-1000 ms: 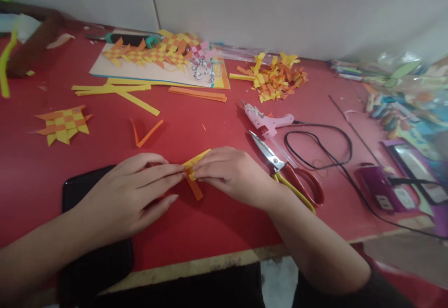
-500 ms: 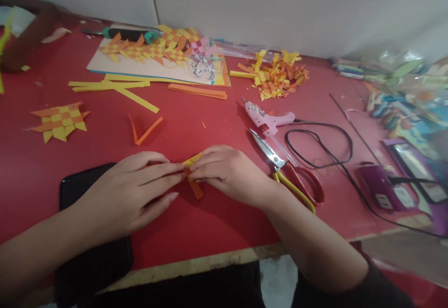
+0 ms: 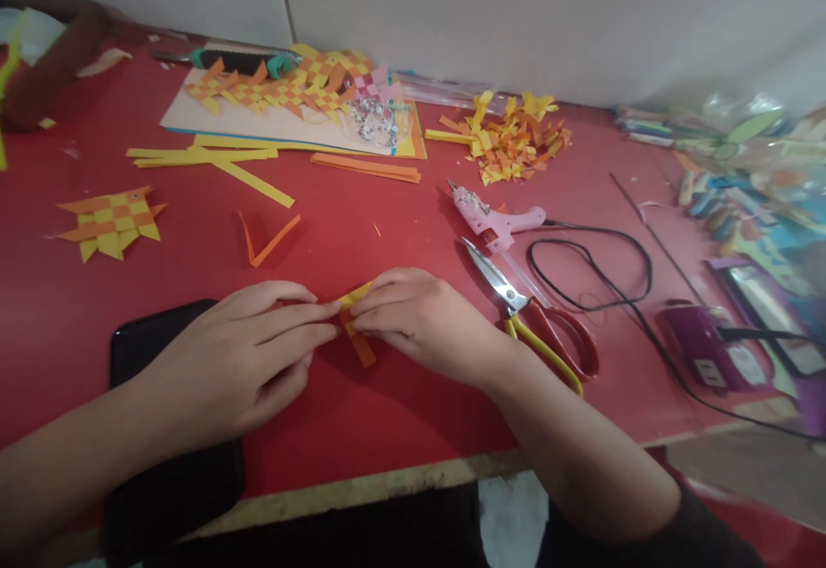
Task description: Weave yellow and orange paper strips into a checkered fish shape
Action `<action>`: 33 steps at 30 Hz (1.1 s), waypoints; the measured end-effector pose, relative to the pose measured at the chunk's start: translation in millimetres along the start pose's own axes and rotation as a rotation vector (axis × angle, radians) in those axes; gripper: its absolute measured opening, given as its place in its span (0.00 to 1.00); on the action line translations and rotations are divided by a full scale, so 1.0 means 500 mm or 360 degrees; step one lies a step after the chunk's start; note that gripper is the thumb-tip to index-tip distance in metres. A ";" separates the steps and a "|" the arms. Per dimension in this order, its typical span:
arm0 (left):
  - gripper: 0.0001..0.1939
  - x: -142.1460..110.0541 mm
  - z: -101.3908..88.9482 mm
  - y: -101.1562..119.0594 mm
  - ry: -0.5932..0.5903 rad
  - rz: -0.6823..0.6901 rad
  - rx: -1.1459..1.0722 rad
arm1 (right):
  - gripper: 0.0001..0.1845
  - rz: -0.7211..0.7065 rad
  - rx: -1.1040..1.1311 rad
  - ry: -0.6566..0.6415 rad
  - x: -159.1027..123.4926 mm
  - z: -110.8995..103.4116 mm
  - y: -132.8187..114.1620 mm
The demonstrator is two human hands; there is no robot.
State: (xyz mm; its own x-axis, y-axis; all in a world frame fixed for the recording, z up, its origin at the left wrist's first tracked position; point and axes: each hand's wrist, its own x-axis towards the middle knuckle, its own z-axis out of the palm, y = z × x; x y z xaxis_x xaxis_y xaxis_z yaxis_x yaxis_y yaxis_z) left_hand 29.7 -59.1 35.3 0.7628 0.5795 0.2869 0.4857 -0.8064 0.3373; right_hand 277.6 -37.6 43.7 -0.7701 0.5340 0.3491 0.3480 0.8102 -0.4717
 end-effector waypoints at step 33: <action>0.19 -0.003 -0.002 0.000 -0.0051 0.0012 0.0049 | 0.16 0.0217 -0.0150 -0.0149 -0.009 -0.016 -0.020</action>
State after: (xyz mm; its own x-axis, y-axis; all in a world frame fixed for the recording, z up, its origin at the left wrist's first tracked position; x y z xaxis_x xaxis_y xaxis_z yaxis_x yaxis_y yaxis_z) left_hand 28.2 -59.9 35.5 0.7794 0.5699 0.2602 0.4927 -0.8142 0.3071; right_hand 282.0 -46.1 53.3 -0.7571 0.6191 0.2084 0.4975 0.7532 -0.4303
